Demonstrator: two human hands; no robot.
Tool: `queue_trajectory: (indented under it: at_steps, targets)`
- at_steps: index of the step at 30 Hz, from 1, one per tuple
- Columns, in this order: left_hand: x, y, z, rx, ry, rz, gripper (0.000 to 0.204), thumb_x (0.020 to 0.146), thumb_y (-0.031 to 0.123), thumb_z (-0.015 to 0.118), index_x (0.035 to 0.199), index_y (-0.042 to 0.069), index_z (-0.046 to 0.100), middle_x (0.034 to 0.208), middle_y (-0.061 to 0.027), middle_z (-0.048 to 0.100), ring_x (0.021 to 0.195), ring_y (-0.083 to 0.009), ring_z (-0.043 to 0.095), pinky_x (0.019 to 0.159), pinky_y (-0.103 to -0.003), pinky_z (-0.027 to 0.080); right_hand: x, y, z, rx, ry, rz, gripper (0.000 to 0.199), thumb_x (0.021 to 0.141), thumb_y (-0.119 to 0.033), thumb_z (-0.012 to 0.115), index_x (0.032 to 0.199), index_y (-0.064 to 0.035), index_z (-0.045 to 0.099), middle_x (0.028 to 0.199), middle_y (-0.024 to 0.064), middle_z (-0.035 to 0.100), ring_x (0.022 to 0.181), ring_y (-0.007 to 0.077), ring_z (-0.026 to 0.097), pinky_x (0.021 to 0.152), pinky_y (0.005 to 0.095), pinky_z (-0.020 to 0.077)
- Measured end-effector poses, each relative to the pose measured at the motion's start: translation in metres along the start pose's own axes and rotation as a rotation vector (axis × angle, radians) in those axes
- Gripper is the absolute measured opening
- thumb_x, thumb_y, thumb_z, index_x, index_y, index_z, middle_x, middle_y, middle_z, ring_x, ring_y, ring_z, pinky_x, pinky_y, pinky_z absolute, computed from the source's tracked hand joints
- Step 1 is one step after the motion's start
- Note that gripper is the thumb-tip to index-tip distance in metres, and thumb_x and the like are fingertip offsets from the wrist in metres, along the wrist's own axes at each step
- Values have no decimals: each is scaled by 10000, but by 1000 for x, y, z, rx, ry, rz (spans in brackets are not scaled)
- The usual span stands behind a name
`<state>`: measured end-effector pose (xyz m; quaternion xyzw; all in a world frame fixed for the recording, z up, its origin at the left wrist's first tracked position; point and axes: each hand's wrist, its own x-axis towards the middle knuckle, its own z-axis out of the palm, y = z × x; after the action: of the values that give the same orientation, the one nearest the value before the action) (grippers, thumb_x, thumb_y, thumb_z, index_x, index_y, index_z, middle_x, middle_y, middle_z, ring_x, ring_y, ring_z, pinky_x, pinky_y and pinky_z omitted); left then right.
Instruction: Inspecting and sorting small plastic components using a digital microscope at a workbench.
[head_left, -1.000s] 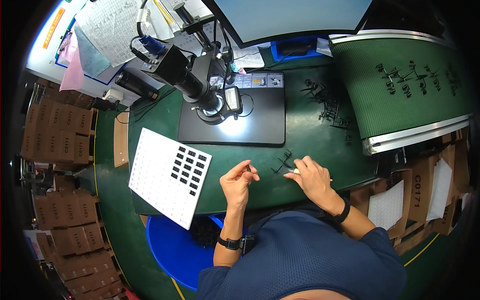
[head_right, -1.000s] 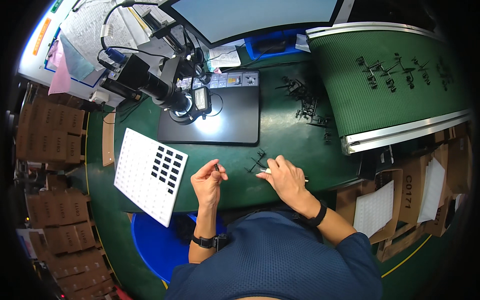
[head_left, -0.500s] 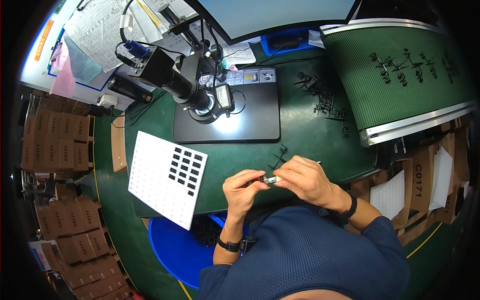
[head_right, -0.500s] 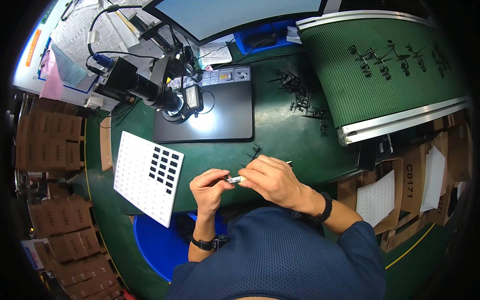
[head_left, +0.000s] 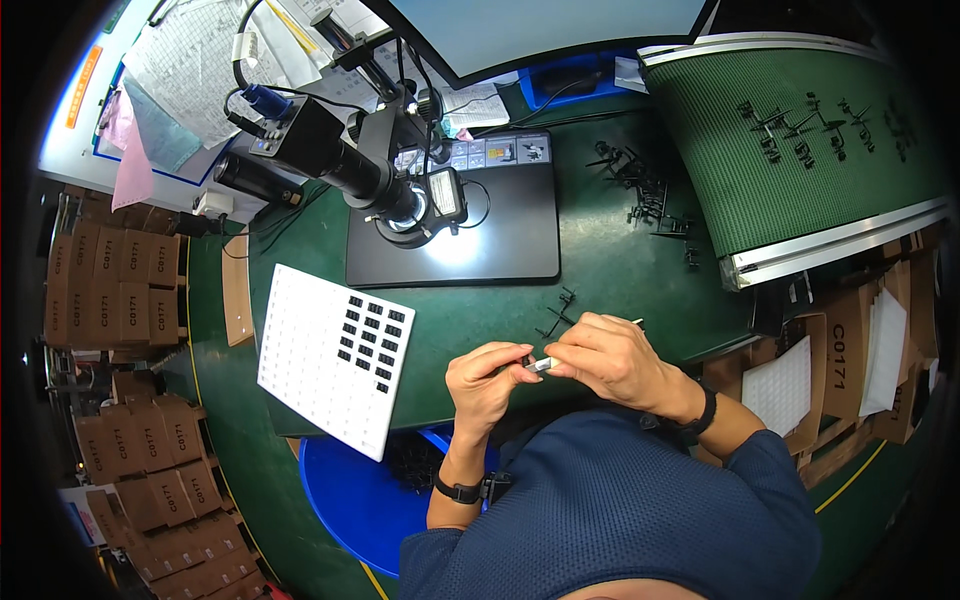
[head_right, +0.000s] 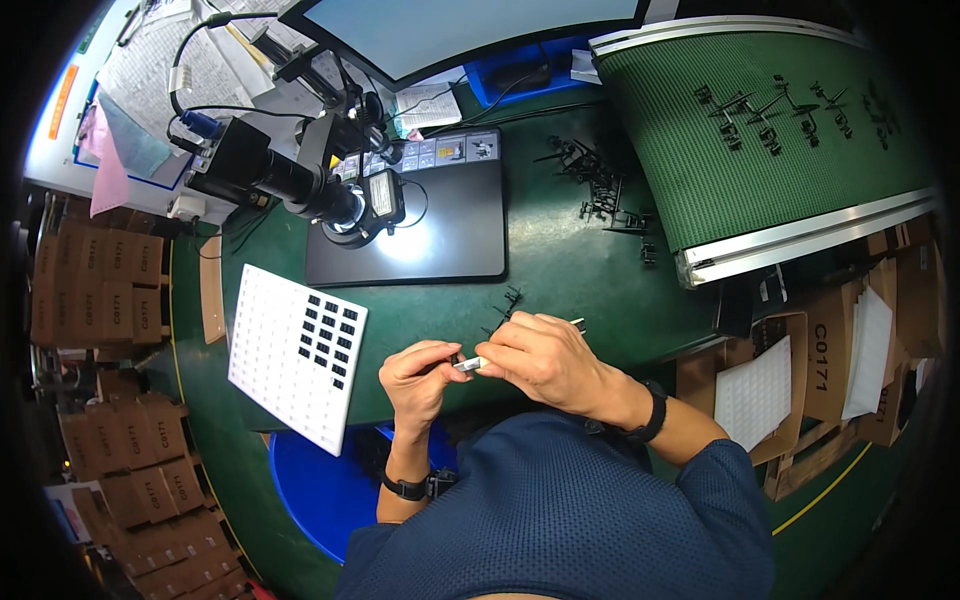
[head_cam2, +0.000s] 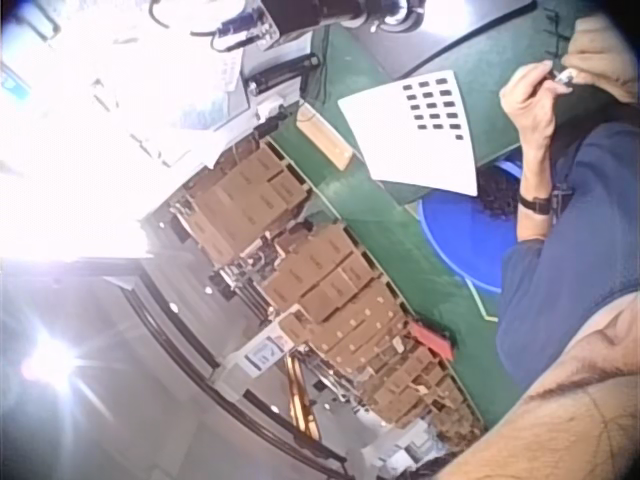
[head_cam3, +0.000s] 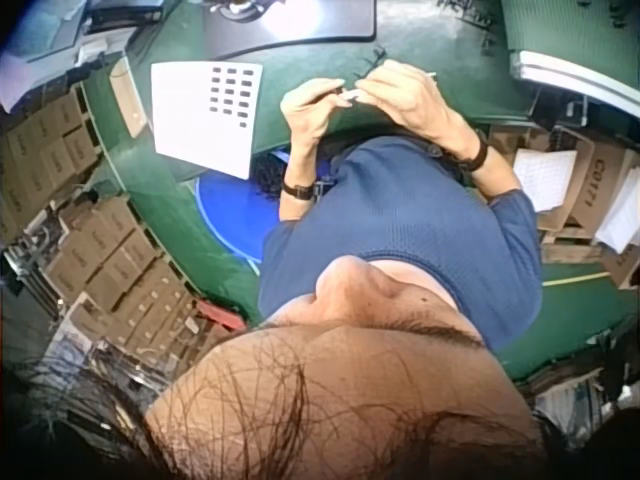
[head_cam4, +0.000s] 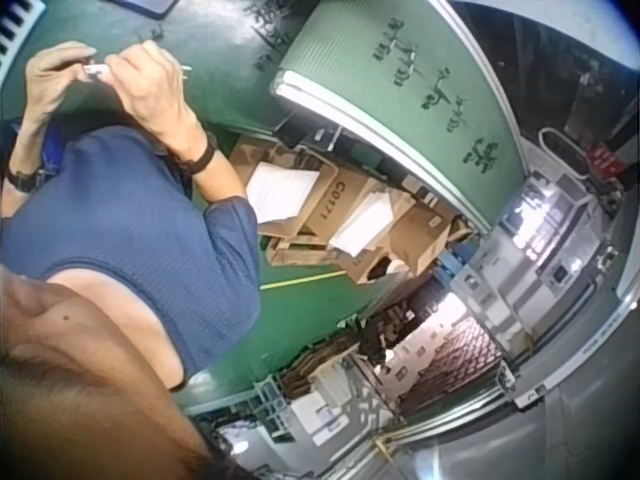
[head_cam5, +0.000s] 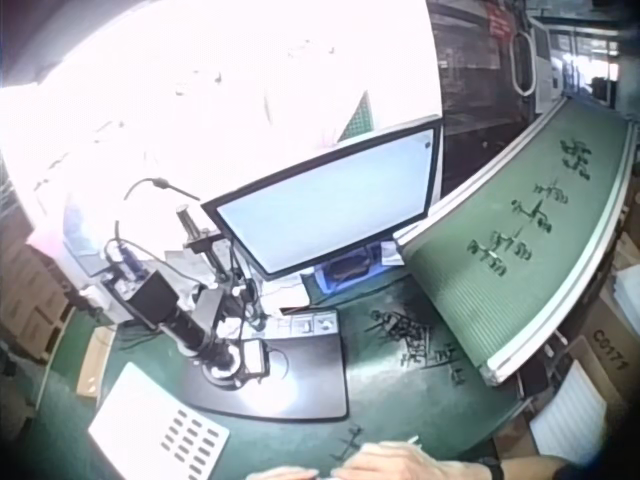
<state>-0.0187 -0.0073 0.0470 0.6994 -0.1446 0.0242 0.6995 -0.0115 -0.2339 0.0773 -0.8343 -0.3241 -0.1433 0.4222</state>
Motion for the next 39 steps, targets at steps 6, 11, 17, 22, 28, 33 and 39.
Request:
queue_trajectory:
  at_steps: [6,11,17,22,28,33,39]
  targets:
    - [-5,0,5,-99,45,-24,207,873,9,826,1043,-87,757,911,-179,747,745,-214,746,661,-287,626,-1,-2,3,-71,55,-38,220,869,-221,798,997,-54,734,855,20,657,730,185,610,616,337,475]
    - [-6,-15,4,-304,81,-85,239,916,80,827,1080,-74,747,933,-165,741,741,-217,732,681,-308,615,0,-2,4,-184,143,-57,228,868,-223,800,1008,-52,744,873,17,678,735,184,622,614,336,473]
    - [49,-37,-29,131,281,-249,255,1006,46,705,1236,-62,717,1022,-125,774,890,-160,730,829,-278,564,-22,15,8,-140,142,54,227,859,-194,816,1010,-37,749,879,35,683,742,199,636,632,341,502]
    - [100,-75,-68,506,406,-116,235,919,67,776,1125,-46,775,1010,-157,801,876,-175,730,833,-311,552,-32,17,16,-81,79,83,206,867,-154,814,1009,-23,742,869,52,678,736,218,637,637,349,521]
    - [126,-80,-64,606,410,-81,321,812,134,887,1068,-42,806,1011,-208,778,904,-239,725,875,-358,549,-44,18,16,-89,113,123,203,863,-142,817,996,-9,740,850,62,676,733,229,639,637,356,525]
    - [127,-82,-74,570,395,-103,413,778,188,924,1104,-34,803,1028,-229,767,961,-295,723,937,-387,530,-49,18,13,-92,121,175,211,854,-139,824,988,2,743,846,73,685,734,238,641,646,360,530]
    - [131,-92,-74,630,413,-75,416,754,222,929,1053,-37,802,961,-208,771,895,-301,709,881,-391,527,-52,23,12,-111,155,175,206,855,-137,827,994,-10,744,857,73,695,767,248,664,677,364,547]
